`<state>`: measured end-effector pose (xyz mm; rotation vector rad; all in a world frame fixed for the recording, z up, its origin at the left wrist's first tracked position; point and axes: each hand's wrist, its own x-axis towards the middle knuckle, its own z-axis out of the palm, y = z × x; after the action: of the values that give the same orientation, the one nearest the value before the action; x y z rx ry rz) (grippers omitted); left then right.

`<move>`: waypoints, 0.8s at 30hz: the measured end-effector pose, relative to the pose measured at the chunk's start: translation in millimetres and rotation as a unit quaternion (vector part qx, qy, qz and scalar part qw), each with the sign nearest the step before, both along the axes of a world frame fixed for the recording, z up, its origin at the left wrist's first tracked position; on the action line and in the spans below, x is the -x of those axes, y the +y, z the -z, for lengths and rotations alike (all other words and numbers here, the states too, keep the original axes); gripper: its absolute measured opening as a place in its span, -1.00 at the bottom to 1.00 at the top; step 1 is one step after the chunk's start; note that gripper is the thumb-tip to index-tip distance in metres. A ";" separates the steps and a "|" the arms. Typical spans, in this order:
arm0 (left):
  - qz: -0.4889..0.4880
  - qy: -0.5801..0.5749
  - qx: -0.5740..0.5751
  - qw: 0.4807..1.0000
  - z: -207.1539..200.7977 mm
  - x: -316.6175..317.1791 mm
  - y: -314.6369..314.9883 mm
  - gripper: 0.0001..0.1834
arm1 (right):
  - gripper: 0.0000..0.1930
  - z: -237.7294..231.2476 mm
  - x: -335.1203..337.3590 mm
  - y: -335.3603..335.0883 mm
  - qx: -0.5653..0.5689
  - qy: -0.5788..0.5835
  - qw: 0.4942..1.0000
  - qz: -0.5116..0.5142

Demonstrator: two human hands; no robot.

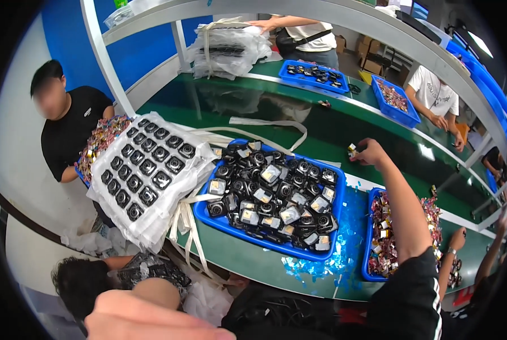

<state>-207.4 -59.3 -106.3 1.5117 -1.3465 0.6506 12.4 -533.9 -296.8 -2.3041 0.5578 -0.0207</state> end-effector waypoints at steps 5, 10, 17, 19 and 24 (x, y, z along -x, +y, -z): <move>0.062 -0.030 -0.006 0.998 -20.4 -2.7 15.9 -0.68 | -0.58 5.5 -8.9 7.1 0.009 0.024 0.999 -0.026; -0.133 0.072 0.223 0.963 35.5 -53.6 -20.1 -0.79 | -0.41 -13.1 22.7 -4.1 0.219 0.017 0.973 -0.064; -0.400 -0.007 -0.369 0.839 175.5 -181.3 -71.0 -0.66 | -0.65 -98.8 129.5 67.2 0.197 -0.128 0.940 -0.246; -0.406 0.010 -0.318 0.857 197.4 -189.3 -85.2 -0.73 | -0.62 -114.6 172.2 86.9 0.179 -0.156 0.937 -0.255; -0.377 0.039 -0.230 0.896 188.5 -186.5 -88.2 -0.81 | -0.70 -113.4 228.7 106.9 0.087 -0.111 0.947 -0.287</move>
<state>-20.9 -147.5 -294.8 2.4643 -0.8444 0.7523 -216.3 -426.9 -183.4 -2.5107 -0.2504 -0.0493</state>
